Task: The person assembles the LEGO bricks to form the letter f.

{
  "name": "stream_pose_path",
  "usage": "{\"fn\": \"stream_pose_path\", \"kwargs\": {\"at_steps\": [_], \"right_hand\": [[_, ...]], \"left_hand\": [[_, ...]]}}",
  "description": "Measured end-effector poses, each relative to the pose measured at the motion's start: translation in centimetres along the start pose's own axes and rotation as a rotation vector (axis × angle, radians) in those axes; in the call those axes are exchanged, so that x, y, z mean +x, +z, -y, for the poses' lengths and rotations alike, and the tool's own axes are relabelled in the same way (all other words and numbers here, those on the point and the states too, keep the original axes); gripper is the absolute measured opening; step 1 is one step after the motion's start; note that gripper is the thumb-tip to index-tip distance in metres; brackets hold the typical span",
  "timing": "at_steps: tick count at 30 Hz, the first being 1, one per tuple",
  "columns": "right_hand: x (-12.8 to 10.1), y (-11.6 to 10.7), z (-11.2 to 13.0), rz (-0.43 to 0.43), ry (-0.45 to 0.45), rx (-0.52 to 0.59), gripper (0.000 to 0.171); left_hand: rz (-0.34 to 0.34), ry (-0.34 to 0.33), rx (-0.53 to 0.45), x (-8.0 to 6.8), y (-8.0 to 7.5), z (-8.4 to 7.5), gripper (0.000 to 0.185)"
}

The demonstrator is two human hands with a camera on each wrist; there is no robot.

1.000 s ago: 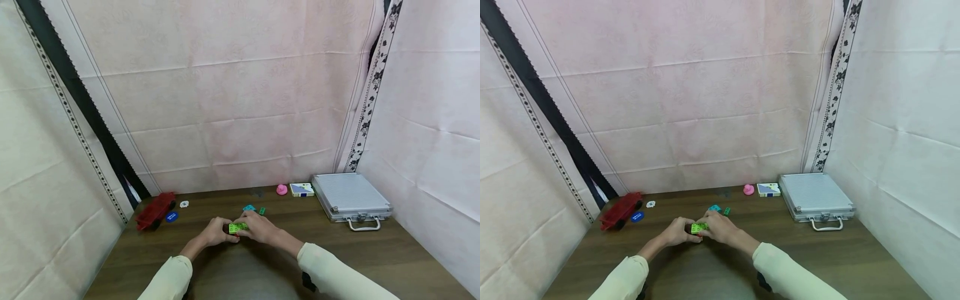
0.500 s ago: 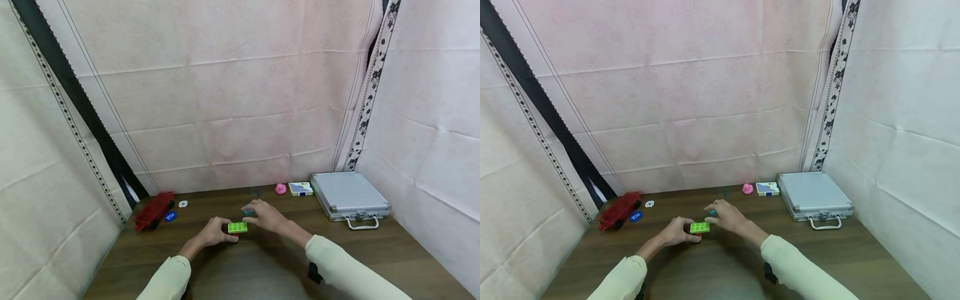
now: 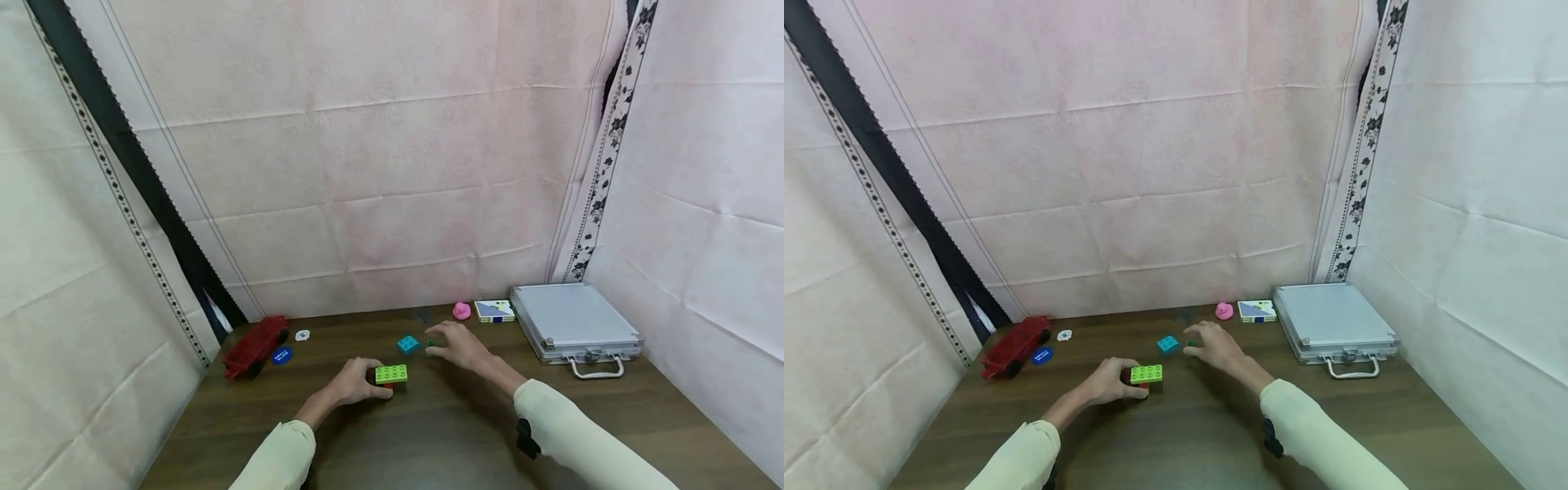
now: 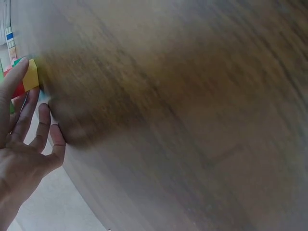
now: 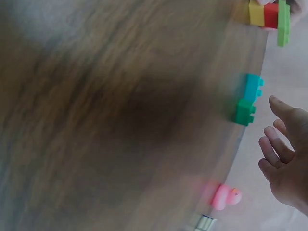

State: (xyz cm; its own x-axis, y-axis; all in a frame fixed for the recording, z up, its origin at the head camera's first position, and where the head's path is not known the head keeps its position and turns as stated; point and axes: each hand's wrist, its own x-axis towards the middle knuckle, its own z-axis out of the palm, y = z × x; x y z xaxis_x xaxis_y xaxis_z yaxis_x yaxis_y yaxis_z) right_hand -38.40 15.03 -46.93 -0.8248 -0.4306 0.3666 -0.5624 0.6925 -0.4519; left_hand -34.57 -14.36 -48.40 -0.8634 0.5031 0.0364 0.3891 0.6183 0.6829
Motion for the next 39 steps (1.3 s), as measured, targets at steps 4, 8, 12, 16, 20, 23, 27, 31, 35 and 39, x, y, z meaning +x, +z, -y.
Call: {"fn": "stream_pose_path", "kwargs": {"at_steps": [4, 8, 12, 16, 20, 23, 27, 31, 35, 39], "right_hand": [[-0.3, 0.3, -0.9, 0.015, 0.043, 0.020, 0.040], [-0.4, 0.8, -1.7, 0.032, 0.102, 0.046, 0.042], [-0.3, 1.3, -2.4, 0.038, 0.111, 0.055, 0.045], [-0.3, 1.6, -2.7, 0.043, 0.094, 0.063, 0.045], [-0.2, 1.9, -2.9, 0.032, 0.074, 0.059, 0.041], [0.0, 2.2, -3.0, 0.024, 0.061, 0.057, 0.036], [0.1, 2.3, -3.0, 0.037, 0.054, 0.062, 0.033], [0.2, 1.9, -2.4, 0.059, 0.060, 0.091, 0.034], [0.3, 1.3, -1.4, 0.059, 0.051, 0.104, 0.035], [0.3, 0.8, -0.3, 0.065, 0.011, 0.091, 0.035]], "left_hand": [[0.000, 0.001, -0.002, 0.0, 0.1, -0.1, 0.038], [-0.004, 0.007, 0.001, 0.0, 0.3, -0.2, 0.037], [-0.004, 0.002, 0.004, 0.1, 0.3, -0.3, 0.039], [-0.001, -0.002, 0.005, 0.2, 0.2, -0.4, 0.044], [0.005, 0.015, -0.004, 0.2, 0.1, -0.3, 0.049], [0.015, 0.032, -0.021, 0.0, -0.1, -0.4, 0.050], [0.024, 0.041, -0.033, -0.4, -0.3, -0.4, 0.050], [0.027, 0.050, -0.033, -0.6, -0.5, -0.2, 0.048], [0.024, 0.065, -0.051, -0.6, -0.5, 0.0, 0.043], [0.007, 0.079, -0.061, -0.6, -0.5, 0.1, 0.036]]}}
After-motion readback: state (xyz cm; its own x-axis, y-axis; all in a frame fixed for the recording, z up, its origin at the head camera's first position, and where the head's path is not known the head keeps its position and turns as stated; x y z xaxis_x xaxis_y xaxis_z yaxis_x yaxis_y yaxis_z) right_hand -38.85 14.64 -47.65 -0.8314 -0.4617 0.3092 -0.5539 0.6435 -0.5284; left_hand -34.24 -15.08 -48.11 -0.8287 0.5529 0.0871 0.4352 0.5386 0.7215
